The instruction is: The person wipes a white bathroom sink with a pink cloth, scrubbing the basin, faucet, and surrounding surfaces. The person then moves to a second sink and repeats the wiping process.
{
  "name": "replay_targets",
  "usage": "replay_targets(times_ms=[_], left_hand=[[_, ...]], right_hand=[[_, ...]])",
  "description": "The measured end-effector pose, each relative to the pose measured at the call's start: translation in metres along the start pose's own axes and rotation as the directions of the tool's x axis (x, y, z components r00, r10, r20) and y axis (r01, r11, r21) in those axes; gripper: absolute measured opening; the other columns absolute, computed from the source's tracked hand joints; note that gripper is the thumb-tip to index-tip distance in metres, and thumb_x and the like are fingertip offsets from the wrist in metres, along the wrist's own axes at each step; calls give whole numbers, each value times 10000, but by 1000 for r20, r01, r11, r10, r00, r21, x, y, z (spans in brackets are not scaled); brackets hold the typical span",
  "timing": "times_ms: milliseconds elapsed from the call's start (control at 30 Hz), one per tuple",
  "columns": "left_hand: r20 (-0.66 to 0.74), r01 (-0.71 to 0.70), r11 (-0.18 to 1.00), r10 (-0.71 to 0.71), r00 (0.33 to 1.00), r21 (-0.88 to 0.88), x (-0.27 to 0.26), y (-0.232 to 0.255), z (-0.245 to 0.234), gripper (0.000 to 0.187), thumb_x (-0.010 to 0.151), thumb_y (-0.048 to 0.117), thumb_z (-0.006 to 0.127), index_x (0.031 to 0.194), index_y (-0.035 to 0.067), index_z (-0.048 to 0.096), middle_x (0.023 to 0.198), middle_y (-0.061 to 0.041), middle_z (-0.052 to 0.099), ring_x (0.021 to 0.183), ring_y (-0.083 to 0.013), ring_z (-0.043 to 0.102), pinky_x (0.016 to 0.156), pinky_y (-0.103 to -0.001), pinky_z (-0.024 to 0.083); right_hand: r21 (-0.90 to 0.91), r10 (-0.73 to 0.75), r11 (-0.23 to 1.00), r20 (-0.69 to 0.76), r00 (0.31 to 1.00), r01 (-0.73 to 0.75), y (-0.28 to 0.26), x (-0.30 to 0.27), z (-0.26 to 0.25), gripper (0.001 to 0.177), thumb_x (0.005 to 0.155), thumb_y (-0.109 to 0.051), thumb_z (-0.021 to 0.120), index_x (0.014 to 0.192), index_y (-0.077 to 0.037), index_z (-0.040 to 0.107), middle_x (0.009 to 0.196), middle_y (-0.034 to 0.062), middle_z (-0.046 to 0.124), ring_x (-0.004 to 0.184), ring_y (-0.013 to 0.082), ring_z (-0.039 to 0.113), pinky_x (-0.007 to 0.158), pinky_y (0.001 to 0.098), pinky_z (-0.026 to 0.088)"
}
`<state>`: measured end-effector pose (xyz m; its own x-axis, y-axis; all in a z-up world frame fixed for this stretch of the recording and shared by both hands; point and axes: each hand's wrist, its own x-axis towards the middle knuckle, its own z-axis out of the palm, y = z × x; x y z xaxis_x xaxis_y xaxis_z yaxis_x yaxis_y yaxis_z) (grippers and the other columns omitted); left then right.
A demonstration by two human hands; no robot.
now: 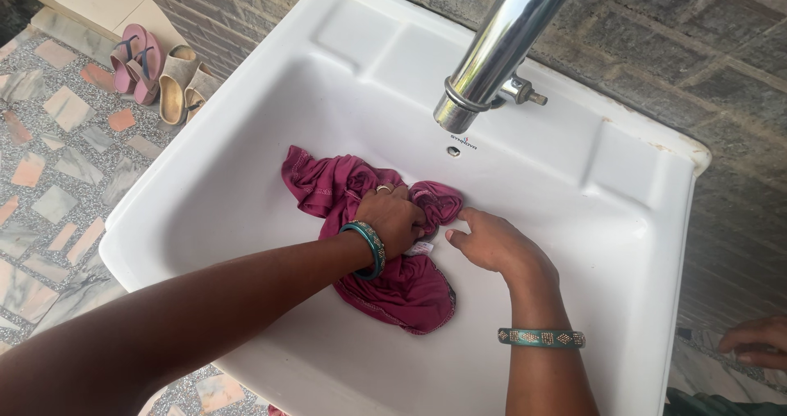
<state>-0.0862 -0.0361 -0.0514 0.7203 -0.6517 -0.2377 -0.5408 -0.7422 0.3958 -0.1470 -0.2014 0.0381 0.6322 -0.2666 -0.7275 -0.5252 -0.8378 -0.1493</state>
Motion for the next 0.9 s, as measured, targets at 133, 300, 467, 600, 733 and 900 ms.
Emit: replay_targets(times_ms=[133, 300, 467, 600, 733, 900], left_hand=[[50, 9, 1000, -8, 999, -10, 3, 0, -4, 206, 829, 367, 747, 985, 258, 826, 1142, -112, 653, 1138, -327, 595, 970, -487, 458], [129, -22, 999, 17, 991, 36, 11, 0, -11, 228, 802, 372, 773, 941, 198, 820, 1181, -142, 640, 1114, -372, 600, 920, -485, 506], [43, -29, 998, 26, 999, 63, 16, -8, -14, 238, 751, 329, 806, 871, 124, 809, 1129, -190, 671, 1076, -386, 631, 888, -455, 556], [-22, -67, 995, 68, 997, 69, 30, -23, -28, 155, 785, 276, 790, 842, 135, 821, 986, -213, 713, 1036, -400, 666, 922, -458, 544], [94, 52, 997, -58, 994, 64, 34, -40, -67, 291, 748, 276, 813, 952, 72, 777, 1009, -200, 726, 1042, -397, 709, 938, -457, 561], [393, 151, 939, -270, 879, 309, 23, -10, -103, 741, 674, 421, 949, 1263, 96, 638, 1279, -214, 608, 1225, -400, 556, 1028, -448, 488]], right_hand=[[-1, -6, 1000, -13, 1000, 6, 0, 3, 1, 592, 991, -444, 552, 1519, -193, 459, 1499, 99, 553, 1396, 304, 527, 1149, 498, 431], [27, -25, 999, -25, 999, 26, 0, 7, 4, 542, 992, -440, 552, 1474, -194, 521, 1452, 105, 601, 1364, 314, 563, 1129, 497, 456], [39, -66, 997, -121, 990, 71, -2, 14, 7, 559, 961, -449, 616, 1337, -41, 554, 1306, 205, 672, 1239, 361, 645, 1024, 491, 514], [33, -177, 982, -214, 961, 188, -11, 12, 8, 829, 810, -502, 816, 1304, 66, 468, 1207, 295, 665, 1160, 414, 660, 966, 459, 536], [-36, -185, 982, -32, 982, 184, -37, -7, 11, 1074, 696, -458, 906, 1478, -25, 311, 1217, 230, 673, 1177, 371, 660, 991, 433, 531], [-143, -327, 920, 234, 915, 366, -56, -22, 26, 1074, 762, -376, 845, 1607, -186, 209, 1246, 148, 686, 1197, 317, 643, 1014, 429, 506]])
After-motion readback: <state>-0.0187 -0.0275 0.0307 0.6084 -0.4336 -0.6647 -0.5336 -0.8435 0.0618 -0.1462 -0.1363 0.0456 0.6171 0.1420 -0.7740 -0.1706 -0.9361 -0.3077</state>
